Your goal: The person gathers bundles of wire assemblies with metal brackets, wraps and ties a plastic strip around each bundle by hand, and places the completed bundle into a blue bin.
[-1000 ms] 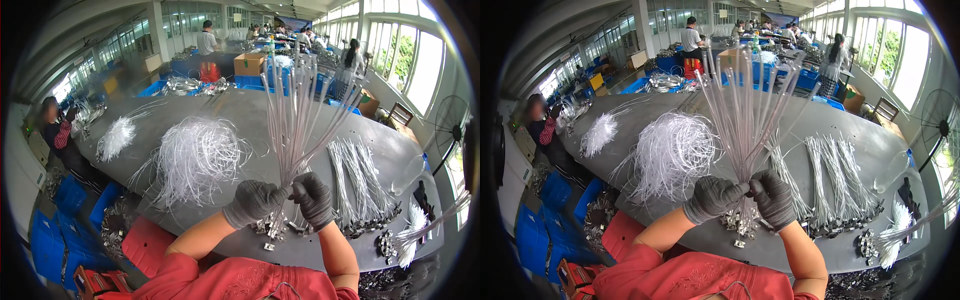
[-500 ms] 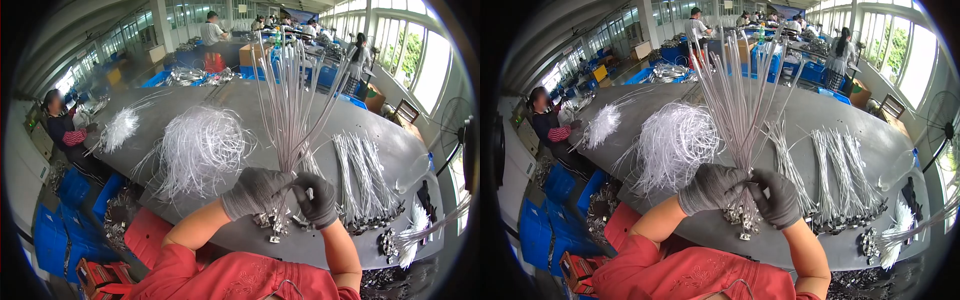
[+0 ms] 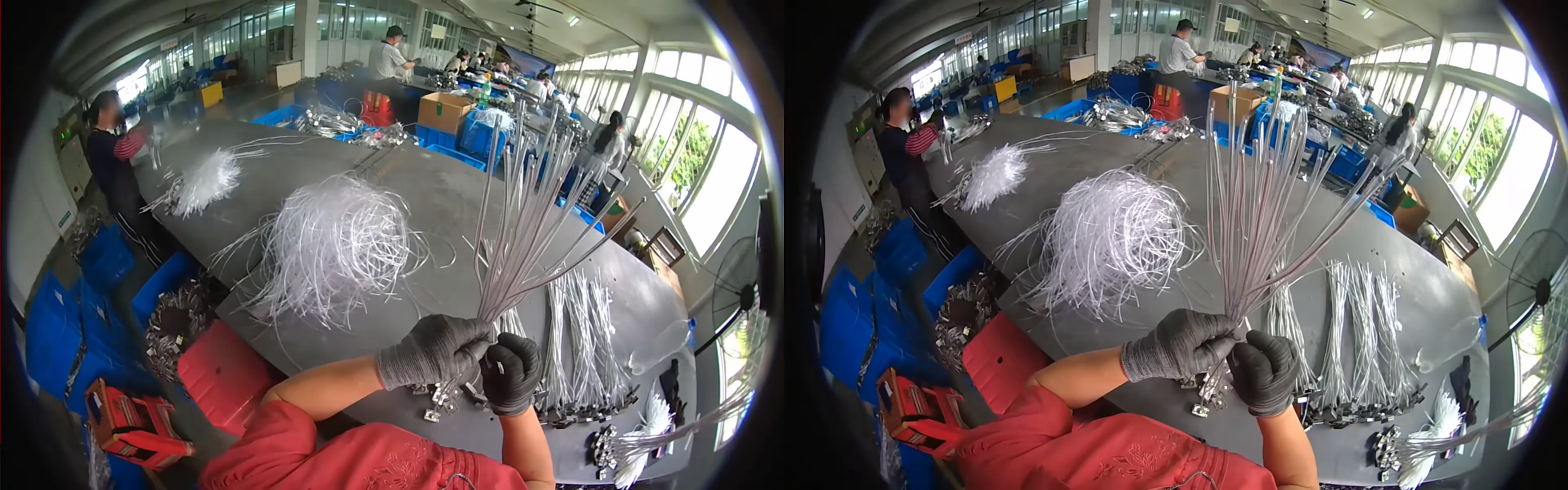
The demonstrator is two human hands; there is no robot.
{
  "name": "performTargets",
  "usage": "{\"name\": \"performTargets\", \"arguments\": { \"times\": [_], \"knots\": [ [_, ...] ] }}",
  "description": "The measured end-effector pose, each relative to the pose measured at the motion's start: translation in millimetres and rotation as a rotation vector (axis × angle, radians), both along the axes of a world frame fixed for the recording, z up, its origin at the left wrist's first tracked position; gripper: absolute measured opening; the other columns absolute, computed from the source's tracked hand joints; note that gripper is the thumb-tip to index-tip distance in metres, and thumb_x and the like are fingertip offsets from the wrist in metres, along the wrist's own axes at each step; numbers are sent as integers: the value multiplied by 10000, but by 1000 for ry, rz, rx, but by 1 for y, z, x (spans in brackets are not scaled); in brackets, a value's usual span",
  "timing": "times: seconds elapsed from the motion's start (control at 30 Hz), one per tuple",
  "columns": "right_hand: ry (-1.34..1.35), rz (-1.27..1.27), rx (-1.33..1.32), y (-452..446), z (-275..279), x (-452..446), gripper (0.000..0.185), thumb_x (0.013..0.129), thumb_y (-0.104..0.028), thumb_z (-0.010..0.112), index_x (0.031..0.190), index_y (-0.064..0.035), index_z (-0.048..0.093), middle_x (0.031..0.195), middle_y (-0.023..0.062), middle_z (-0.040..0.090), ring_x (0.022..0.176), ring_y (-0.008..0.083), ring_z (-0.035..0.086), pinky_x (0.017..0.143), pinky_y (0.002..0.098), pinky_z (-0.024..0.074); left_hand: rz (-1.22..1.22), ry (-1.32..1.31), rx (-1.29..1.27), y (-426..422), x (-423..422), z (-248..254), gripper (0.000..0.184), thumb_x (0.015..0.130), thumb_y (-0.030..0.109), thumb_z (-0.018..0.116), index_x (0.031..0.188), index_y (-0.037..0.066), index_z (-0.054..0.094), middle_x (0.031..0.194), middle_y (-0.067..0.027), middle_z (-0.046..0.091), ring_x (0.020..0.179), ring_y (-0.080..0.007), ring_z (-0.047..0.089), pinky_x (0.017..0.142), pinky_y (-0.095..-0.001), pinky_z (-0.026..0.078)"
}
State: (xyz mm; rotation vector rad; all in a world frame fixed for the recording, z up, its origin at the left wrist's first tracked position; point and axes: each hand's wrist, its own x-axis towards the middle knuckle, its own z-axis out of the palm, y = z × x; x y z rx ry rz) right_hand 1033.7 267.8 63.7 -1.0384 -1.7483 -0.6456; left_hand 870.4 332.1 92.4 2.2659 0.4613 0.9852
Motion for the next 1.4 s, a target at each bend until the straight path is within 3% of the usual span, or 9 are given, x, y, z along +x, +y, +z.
{"name": "performTargets", "arguments": {
  "times": [0.13,0.3,0.7,0.9,1.0,1.1,1.23,1.3,1.4],
  "knots": [
    [-119,7,-59,-7,14,3,288,568,-83,725,821,-139,599,856,59,584,640,215,547,543,343,424,-2,-62,-25,0,0,-2,155,816,107,566,959,54,592,757,-115,621,675,-266,626,607,-320,485],
    [-61,-5,-104,-11,13,1,290,573,-113,741,822,-127,593,853,57,580,664,230,549,570,344,426,13,-123,-6,-2,3,-6,155,822,95,561,966,45,591,742,-108,619,655,-242,626,604,-297,484],
    [-58,-24,-21,-4,10,-4,284,593,-75,722,842,-102,589,816,62,582,655,221,556,545,339,422,12,-51,-300,-5,0,-5,161,824,32,551,978,38,596,756,-70,632,693,-133,622,625,-263,476],
    [141,80,-160,-5,11,-8,246,618,-33,714,815,-99,583,791,87,587,634,258,568,540,331,454,-1,-174,-94,-5,-3,-22,214,821,21,550,1034,28,579,835,-75,647,755,-127,626,696,-235,478],
    [150,96,-171,-6,9,-10,225,630,-35,708,808,-86,581,780,87,578,653,255,570,560,322,459,-2,-47,-213,-6,-7,-16,228,823,21,550,1050,27,568,840,-78,648,769,-124,627,701,-232,477],
    [135,29,-148,-10,8,-12,218,633,-29,701,806,-79,579,781,93,569,655,249,562,560,325,452,-74,-216,-332,-5,-3,-23,208,821,27,556,1028,38,576,839,-76,648,753,-118,625,671,-234,479],
    [253,92,-155,-9,3,-11,172,687,-1,637,833,-42,555,803,118,546,712,260,535,616,334,437,285,-162,162,3,-4,-28,107,836,141,560,906,62,579,736,-75,614,629,-191,604,600,-271,481],
    [472,160,-207,-5,-7,-10,131,723,6,600,836,-22,542,829,122,541,748,248,527,668,324,429,418,-183,76,13,-7,-25,119,838,194,564,844,76,551,665,-71,590,603,-231,606,535,-315,461],
    [650,256,-283,-6,-15,-15,102,750,7,586,840,-20,544,893,119,535,797,229,522,719,314,424,397,-228,-119,23,-3,-37,132,853,171,548,875,42,565,777,-45,605,663,-136,562,620,-262,448]
  ]
}}
